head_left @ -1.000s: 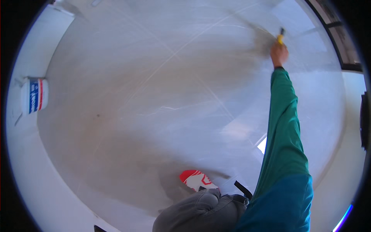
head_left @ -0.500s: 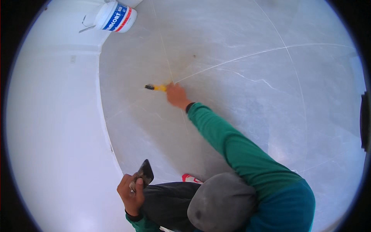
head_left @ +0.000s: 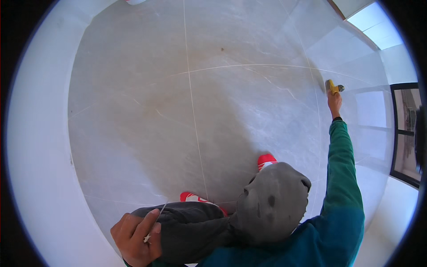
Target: Applying sealant or grout to the joints and surface of floor tiles using a brush and a trowel.
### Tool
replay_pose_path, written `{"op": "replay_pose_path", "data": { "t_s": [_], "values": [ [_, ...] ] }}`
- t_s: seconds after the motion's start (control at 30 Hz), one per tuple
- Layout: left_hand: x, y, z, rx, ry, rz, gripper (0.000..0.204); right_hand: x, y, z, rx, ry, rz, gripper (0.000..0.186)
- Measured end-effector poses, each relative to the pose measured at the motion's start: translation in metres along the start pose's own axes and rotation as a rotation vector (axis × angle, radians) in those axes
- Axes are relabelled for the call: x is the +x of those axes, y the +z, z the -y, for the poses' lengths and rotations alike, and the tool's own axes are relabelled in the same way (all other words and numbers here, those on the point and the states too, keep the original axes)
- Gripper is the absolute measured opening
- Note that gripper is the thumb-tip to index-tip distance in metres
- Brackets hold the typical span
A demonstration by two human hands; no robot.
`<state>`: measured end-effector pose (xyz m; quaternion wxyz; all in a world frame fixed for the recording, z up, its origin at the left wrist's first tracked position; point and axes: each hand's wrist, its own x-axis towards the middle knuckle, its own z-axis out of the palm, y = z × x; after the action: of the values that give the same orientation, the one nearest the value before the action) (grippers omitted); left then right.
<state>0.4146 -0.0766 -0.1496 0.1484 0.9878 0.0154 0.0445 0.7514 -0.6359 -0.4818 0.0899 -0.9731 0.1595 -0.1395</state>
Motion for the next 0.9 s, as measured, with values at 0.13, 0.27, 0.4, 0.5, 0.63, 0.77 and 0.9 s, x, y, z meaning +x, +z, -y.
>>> {"op": "replay_pose_path", "data": {
  "t_s": [0.13, 0.27, 0.4, 0.5, 0.63, 0.77, 0.9],
  "values": [
    [-0.005, 0.014, 0.01, -0.101, 0.021, 0.035, 0.016, -0.024, 0.082, 0.087, 0.047, -0.164, -0.141, 0.033],
    [0.01, -0.004, 0.009, -0.132, 0.131, 0.048, 0.015, -0.145, 0.111, 0.368, 0.29, -0.528, 0.156, 0.022],
    [0.007, -0.02, 0.022, -0.17, 0.038, -0.117, 0.019, -0.201, 0.014, 0.519, 0.467, -0.784, 0.548, 0.036],
    [0.014, 0.006, 0.043, -0.478, -0.195, -0.512, 0.019, -0.107, 0.021, 0.447, 0.501, -0.727, 0.253, 0.039],
    [0.004, 0.025, 0.106, -0.704, -0.579, -0.788, 0.028, -0.037, -0.044, 0.333, 0.392, -0.607, 0.329, 0.022],
    [-0.013, 0.056, 0.178, -0.603, -0.725, -0.738, 0.029, -0.01, -0.054, 0.221, 0.184, -0.487, 0.327, 0.028],
    [-0.044, 0.079, 0.201, -0.668, -0.947, -0.691, 0.031, -0.036, -0.044, 0.124, 0.133, -0.231, 0.58, 0.039]
  ]
}}
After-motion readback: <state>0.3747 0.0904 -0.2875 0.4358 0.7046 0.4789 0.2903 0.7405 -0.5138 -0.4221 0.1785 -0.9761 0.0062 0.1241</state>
